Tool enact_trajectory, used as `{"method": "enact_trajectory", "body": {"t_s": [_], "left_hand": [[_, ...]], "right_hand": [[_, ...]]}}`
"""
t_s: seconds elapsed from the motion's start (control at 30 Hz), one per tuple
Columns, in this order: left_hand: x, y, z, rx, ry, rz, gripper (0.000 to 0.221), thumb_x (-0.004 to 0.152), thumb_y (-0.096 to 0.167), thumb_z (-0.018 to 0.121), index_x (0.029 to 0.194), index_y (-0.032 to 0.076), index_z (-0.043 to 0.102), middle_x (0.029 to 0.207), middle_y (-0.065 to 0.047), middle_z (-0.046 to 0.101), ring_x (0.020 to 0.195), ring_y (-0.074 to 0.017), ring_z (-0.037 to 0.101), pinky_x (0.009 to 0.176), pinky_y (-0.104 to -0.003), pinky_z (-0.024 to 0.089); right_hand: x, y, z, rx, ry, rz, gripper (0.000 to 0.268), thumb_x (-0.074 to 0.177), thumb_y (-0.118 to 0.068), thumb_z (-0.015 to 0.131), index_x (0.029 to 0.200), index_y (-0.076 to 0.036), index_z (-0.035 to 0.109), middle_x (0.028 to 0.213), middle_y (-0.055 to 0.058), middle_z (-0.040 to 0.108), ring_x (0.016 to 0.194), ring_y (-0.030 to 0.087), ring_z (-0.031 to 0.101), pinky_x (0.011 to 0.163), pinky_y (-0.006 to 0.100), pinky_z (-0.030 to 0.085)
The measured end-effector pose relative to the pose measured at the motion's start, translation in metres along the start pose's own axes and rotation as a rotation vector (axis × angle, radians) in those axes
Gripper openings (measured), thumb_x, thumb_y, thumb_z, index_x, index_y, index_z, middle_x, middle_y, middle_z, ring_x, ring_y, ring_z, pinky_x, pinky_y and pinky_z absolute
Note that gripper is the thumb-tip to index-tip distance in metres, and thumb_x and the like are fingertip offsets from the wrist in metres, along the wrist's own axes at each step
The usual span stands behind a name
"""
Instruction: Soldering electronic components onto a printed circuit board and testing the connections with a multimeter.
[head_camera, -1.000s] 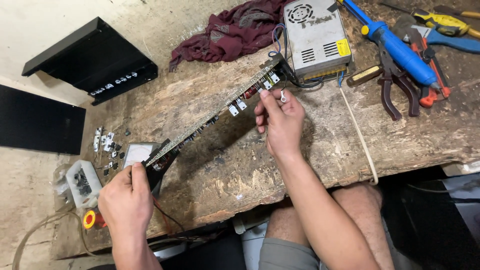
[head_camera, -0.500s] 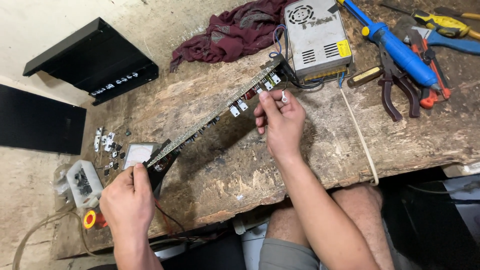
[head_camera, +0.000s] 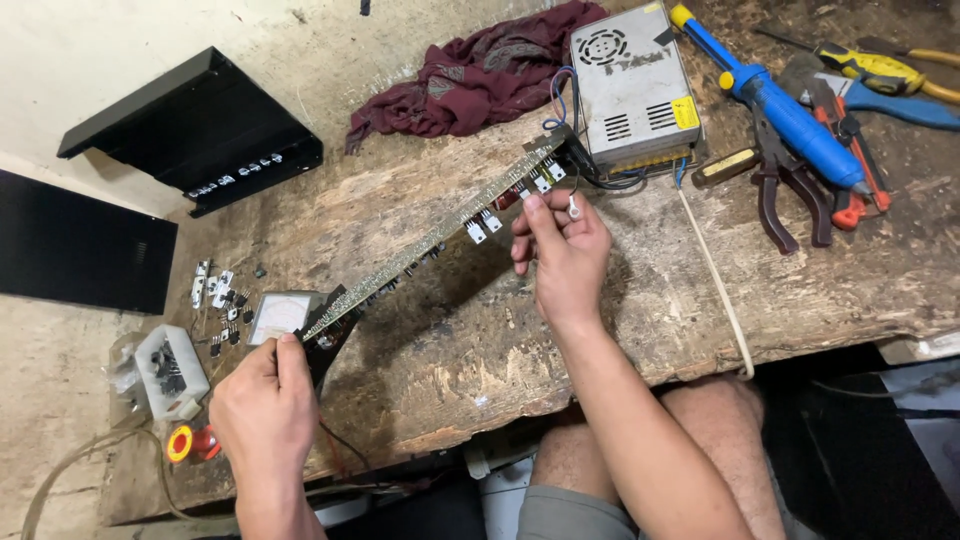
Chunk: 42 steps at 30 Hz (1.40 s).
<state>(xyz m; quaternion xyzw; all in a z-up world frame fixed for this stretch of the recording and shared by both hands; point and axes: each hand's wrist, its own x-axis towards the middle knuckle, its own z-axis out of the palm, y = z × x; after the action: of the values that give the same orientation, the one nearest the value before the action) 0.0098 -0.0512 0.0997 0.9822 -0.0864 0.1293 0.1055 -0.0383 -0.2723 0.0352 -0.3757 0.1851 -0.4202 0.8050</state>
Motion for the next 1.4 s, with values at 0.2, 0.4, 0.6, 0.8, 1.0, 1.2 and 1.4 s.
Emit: {"method": "enact_trajectory", "body": {"t_s": [0.2, 0.4, 0.6, 0.8, 1.0, 1.2, 1.4], "left_hand": [[-0.001, 0.001, -0.001, -0.009, -0.011, -0.004, 0.045, 0.088, 0.03, 0.034, 0.052, 0.003, 0.034, 0.049, -0.013, 0.047, 0.049, -0.0281, 0.042, 0.052, -0.039, 0.03], [-0.001, 0.0, 0.001, -0.005, 0.011, 0.017, 0.046, 0.088, 0.03, 0.033, 0.051, 0.003, 0.035, 0.049, -0.012, 0.047, 0.047, -0.0268, 0.043, 0.05, -0.039, 0.032], [-0.007, -0.005, 0.004, -0.031, 0.003, 0.041, 0.048, 0.09, 0.03, 0.033, 0.048, 0.007, 0.036, 0.045, -0.006, 0.044, 0.041, -0.0194, 0.041, 0.044, -0.034, 0.036], [-0.017, -0.027, 0.033, -0.031, 0.207, 0.241, 0.039, 0.089, 0.024, 0.038, 0.057, 0.006, 0.05, 0.058, -0.007, 0.053, 0.055, -0.0218, 0.051, 0.055, -0.035, 0.035], [-0.023, -0.051, 0.066, -0.026, 0.401, 0.44, 0.029, 0.089, 0.017, 0.044, 0.061, 0.007, 0.047, 0.061, -0.006, 0.049, 0.057, -0.0233, 0.045, 0.054, -0.033, 0.029], [-0.024, -0.07, 0.1, -0.007, 0.483, 0.413, 0.029, 0.087, 0.026, 0.047, 0.062, 0.012, 0.045, 0.06, -0.003, 0.044, 0.061, -0.0222, 0.051, 0.055, -0.031, 0.039], [-0.027, -0.071, 0.106, 0.058, 0.441, 0.364, 0.031, 0.089, 0.034, 0.046, 0.067, 0.013, 0.05, 0.063, -0.003, 0.047, 0.064, -0.0214, 0.053, 0.057, -0.032, 0.039]], "right_hand": [[0.0, 0.007, -0.004, 0.015, -0.033, -0.017, 0.006, 0.082, -0.01, 0.051, 0.078, -0.006, 0.049, 0.06, 0.007, 0.053, 0.042, 0.012, 0.048, 0.032, 0.02, 0.037], [-0.002, 0.012, -0.009, 0.089, -0.069, -0.068, 0.006, 0.084, -0.01, 0.046, 0.08, -0.006, 0.048, 0.063, 0.008, 0.052, 0.043, 0.011, 0.047, 0.031, 0.019, 0.038], [-0.013, -0.007, -0.023, -0.109, 0.078, -0.23, 0.024, 0.082, -0.009, 0.049, 0.102, 0.002, 0.042, 0.074, 0.008, 0.051, 0.047, 0.01, 0.049, 0.036, 0.016, 0.041], [-0.029, -0.042, -0.054, -0.519, 0.027, -0.656, 0.026, 0.082, -0.006, 0.037, 0.105, 0.001, 0.045, 0.102, 0.013, 0.05, 0.093, 0.02, 0.049, 0.084, 0.028, 0.042], [-0.056, -0.032, -0.075, -1.073, -0.257, -0.677, 0.031, 0.085, -0.024, 0.042, 0.104, -0.002, 0.052, 0.1, 0.012, 0.057, 0.095, 0.022, 0.053, 0.085, 0.034, 0.043], [-0.058, -0.014, -0.079, -1.11, -0.23, -0.762, 0.02, 0.076, -0.01, 0.061, 0.095, -0.004, 0.06, 0.082, 0.01, 0.06, 0.077, 0.025, 0.058, 0.071, 0.034, 0.046], [-0.057, -0.009, -0.084, -1.126, -0.244, -0.731, 0.016, 0.075, -0.01, 0.062, 0.091, -0.006, 0.061, 0.08, 0.009, 0.06, 0.075, 0.025, 0.059, 0.067, 0.033, 0.046]]}}
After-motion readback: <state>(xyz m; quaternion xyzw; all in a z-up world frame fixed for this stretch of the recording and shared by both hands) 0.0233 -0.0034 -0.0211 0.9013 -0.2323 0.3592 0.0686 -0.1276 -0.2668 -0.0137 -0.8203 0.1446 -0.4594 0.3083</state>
